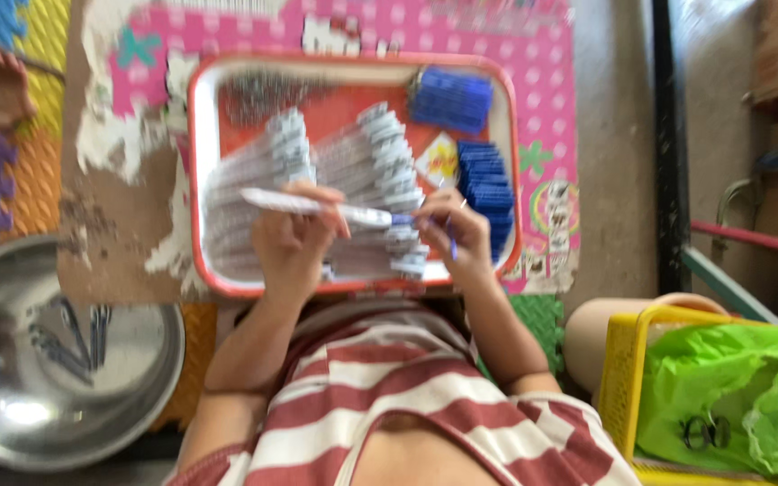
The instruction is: The person assembles pens by inserting ink cartridges and springs into pen barrels, then placing the finished pens into a metal bowl.
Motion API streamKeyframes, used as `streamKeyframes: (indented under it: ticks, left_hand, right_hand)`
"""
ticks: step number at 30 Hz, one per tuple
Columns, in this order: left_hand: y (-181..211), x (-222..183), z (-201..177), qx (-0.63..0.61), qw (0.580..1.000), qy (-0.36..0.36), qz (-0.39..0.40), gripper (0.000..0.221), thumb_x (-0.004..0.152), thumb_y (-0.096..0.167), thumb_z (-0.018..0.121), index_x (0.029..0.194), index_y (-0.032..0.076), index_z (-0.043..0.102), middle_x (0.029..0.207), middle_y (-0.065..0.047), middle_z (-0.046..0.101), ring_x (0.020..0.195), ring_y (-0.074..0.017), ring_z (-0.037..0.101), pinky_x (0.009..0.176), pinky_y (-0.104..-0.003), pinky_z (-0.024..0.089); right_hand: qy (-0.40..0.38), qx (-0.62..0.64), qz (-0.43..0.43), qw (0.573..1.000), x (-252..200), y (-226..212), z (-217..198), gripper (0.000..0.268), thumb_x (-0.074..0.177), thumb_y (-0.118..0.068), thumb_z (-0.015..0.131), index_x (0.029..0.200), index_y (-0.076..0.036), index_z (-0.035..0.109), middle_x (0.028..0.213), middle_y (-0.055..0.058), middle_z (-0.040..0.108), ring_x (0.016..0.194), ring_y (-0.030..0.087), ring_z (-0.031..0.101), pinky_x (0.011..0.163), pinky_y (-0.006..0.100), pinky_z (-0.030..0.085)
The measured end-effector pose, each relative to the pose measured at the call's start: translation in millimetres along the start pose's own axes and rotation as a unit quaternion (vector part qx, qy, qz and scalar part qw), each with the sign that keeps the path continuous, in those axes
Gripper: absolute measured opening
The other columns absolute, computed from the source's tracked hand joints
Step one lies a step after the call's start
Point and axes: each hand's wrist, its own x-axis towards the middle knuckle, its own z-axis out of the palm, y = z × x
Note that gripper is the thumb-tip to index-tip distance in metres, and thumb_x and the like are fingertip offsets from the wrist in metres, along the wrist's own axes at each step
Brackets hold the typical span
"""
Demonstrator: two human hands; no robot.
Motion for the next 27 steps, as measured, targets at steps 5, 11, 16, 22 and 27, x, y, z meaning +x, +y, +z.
streamKeyframes:
  ticks: [5,11,16,22,27]
  left_hand:
    - [-9,10,0,-0.251,0.963,0.088,0.049,0.026,0.103,0.022,0.072,0.105,-0.004,0.066,0.090,-0.015,0.070,0.061,-0.0154,0.068,0.063,-0.032,0.063]
    - [-23,12,-9,-0.284,0.952,0.106,0.045,0.033,0.104,0.029,0.070,0.108,-0.003,0.061,0.091,-0.016,0.066,0.061,-0.0169,0.067,0.061,-0.033,0.062]
    - [-11,20,-16,-0.273,0.951,0.118,0.086,0.024,0.114,0.034,0.051,0.117,0.011,0.048,0.101,-0.008,0.053,0.077,-0.0152,0.061,0.071,-0.032,0.060]
    - [8,3,-9,0.011,0.992,-0.088,0.092,0.022,0.104,0.025,0.067,0.120,0.011,0.063,0.110,-0.015,0.069,0.083,-0.0247,0.073,0.076,-0.040,0.066]
    - [-9,-3,-9,0.265,0.931,-0.155,0.198,0.008,0.096,0.016,0.078,0.103,0.013,0.077,0.097,-0.006,0.073,0.074,-0.0261,0.076,0.071,-0.039,0.065]
  right_hand:
    - [0.015,0.014,0.031,0.999,3,-5,-4,0.013,0.097,-0.005,0.077,0.104,0.006,0.077,0.096,0.016,0.059,0.092,0.018,0.054,0.082,0.027,0.048]
    - [0.020,0.025,0.047,0.998,0,-5,-3,0.011,0.099,-0.002,0.075,0.105,0.007,0.076,0.093,0.016,0.057,0.086,0.016,0.054,0.078,0.027,0.049]
    - [0.004,-0.050,0.009,0.999,0,-7,-13,0.010,0.099,-0.002,0.076,0.105,0.005,0.077,0.095,0.016,0.059,0.088,0.018,0.055,0.080,0.030,0.048]
    - [-0.044,-0.172,-0.067,0.982,-2,-13,-19,0.009,0.098,-0.007,0.079,0.105,-0.003,0.081,0.095,0.015,0.066,0.083,0.025,0.064,0.077,0.035,0.053]
    - [-0.064,-0.204,-0.064,0.975,-6,-14,-19,0.009,0.096,-0.006,0.080,0.105,-0.004,0.081,0.094,0.014,0.066,0.083,0.026,0.066,0.078,0.037,0.055]
